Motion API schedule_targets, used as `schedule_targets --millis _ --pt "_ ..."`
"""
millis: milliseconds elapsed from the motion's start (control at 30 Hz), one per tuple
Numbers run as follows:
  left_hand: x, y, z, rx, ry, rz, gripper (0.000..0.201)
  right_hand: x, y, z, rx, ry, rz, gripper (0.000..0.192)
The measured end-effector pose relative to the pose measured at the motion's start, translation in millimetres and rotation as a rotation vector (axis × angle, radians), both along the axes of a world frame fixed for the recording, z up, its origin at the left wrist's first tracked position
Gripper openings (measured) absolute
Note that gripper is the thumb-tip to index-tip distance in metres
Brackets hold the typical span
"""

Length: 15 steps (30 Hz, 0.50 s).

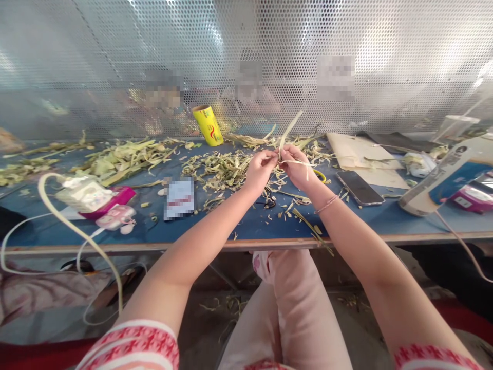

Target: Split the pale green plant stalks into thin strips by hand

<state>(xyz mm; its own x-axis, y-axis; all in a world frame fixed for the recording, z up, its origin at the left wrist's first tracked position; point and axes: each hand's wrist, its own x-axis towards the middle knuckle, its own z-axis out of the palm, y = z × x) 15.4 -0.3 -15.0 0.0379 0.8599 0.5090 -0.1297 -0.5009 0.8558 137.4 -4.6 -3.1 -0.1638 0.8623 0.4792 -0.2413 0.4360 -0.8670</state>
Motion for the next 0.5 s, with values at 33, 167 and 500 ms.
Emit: schedule_targets --millis 33,167,500 --pt "0.7 -0.2 0.2 -0.038 -0.067 -0.027 0.009 -0.2 -0.6 0.4 0.004 0.006 0.003 0.033" --pt "0.5 -1.6 4.9 -0.177 -0.261 -0.124 0.016 -0.7 -3.8 4.0 0.011 0.003 -0.022 0.033" --pt "-1.6 -8.2 12.9 -0.354 -0.238 -0.294 0.017 1.5 -3.7 4.7 -0.005 -0.036 0.048 0.033"
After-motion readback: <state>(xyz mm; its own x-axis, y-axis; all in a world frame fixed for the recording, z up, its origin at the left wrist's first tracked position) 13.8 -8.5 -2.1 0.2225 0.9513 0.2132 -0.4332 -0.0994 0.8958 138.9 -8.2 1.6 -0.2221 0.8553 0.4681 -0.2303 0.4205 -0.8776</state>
